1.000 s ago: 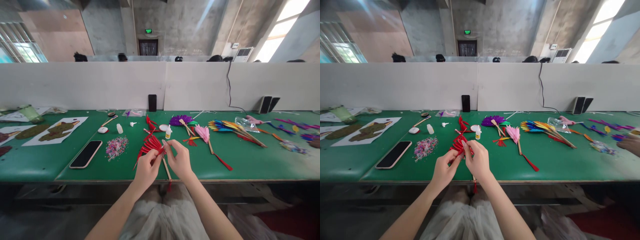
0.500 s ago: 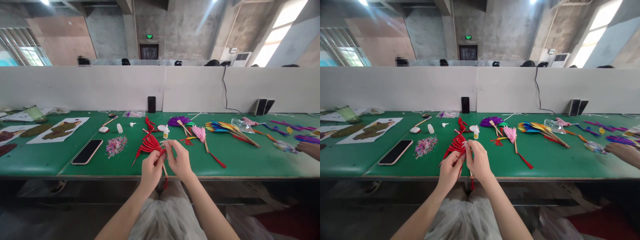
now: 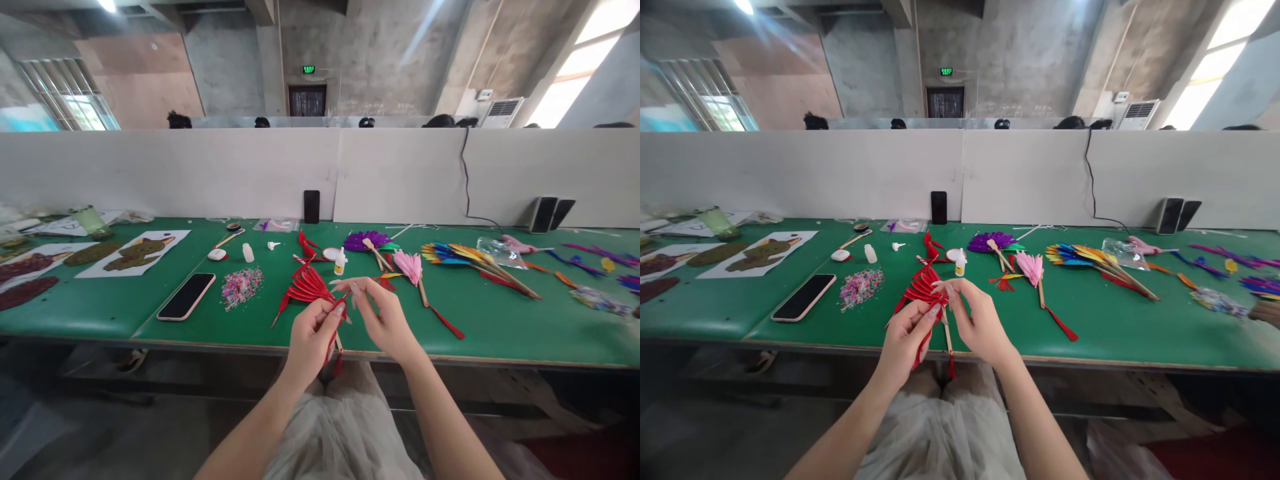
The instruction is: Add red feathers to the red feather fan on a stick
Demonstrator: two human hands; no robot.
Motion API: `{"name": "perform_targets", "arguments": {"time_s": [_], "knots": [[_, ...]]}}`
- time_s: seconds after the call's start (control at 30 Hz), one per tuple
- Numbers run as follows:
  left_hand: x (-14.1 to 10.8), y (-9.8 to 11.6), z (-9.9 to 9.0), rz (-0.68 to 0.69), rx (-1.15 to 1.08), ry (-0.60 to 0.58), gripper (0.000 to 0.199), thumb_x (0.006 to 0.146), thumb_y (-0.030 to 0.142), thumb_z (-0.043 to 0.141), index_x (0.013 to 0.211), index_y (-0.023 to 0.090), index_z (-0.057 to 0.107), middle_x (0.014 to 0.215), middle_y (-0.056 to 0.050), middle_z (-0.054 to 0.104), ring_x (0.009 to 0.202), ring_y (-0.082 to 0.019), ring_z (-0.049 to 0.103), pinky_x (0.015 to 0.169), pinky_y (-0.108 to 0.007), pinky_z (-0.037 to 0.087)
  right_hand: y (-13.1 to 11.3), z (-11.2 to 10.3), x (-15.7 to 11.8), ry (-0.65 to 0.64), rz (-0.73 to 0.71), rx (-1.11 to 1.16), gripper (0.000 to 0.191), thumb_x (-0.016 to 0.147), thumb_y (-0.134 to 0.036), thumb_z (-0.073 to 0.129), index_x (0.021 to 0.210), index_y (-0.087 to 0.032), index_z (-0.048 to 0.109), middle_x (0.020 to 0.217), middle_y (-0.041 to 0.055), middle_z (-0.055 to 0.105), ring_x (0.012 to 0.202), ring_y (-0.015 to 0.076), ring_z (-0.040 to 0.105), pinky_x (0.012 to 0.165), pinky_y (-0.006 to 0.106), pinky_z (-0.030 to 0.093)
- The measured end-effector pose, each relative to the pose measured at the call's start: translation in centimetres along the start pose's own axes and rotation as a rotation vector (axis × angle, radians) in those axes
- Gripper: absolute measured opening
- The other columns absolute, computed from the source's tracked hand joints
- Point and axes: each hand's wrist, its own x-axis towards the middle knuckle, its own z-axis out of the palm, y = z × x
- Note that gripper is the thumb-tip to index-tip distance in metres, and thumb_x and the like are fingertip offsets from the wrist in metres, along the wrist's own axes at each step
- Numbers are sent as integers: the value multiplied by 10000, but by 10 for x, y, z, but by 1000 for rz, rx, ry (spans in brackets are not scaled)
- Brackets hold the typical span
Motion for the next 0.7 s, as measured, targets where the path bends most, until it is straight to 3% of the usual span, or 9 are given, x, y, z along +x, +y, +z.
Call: {"name": "perform_targets", "arguments": {"time_s": [0.1, 0.27, 0.4, 0.53, 0.7], "knots": [[-2, 0, 1, 17, 6, 32, 344, 797, 483, 544, 694, 158, 498, 380, 102, 348, 293, -30, 306, 318, -156, 242, -1, 0, 0, -29, 69, 121, 226, 934, -286, 401, 906, -179, 597, 929, 65, 665, 741, 141, 585, 718, 256, 457], [-1, 0, 3, 35, 24, 9, 348, 798, 488, 538, 683, 163, 489, 388, 102, 345, 291, -33, 305, 322, -164, 245, 5, 3, -3, 91, 125, 281, 257, 911, -348, 452, 757, -181, 571, 899, 63, 678, 834, 169, 614, 767, 280, 476], [0, 0, 2, 76, 75, 11, 335, 817, 475, 517, 694, 163, 505, 397, 98, 340, 303, -37, 309, 342, -174, 248, 8, 3, -4, 170, 157, 293, 315, 911, -397, 433, 803, -185, 640, 885, 65, 692, 858, 186, 635, 759, 296, 502], [1, -1, 0, 114, 155, 18, 323, 833, 448, 504, 673, 168, 494, 403, 91, 345, 321, -39, 314, 374, -186, 249, 4, 3, -2, 183, 195, 273, 254, 848, -398, 547, 898, -182, 672, 902, 71, 701, 856, 200, 652, 740, 307, 526], [0, -3, 2, 165, 256, 33, 320, 851, 424, 474, 650, 175, 465, 412, 79, 352, 355, -51, 322, 409, -201, 240, -3, 8, 1, 272, 198, 238, 192, 798, -352, 619, 783, -168, 671, 768, 55, 708, 734, 182, 666, 684, 283, 535]]}}
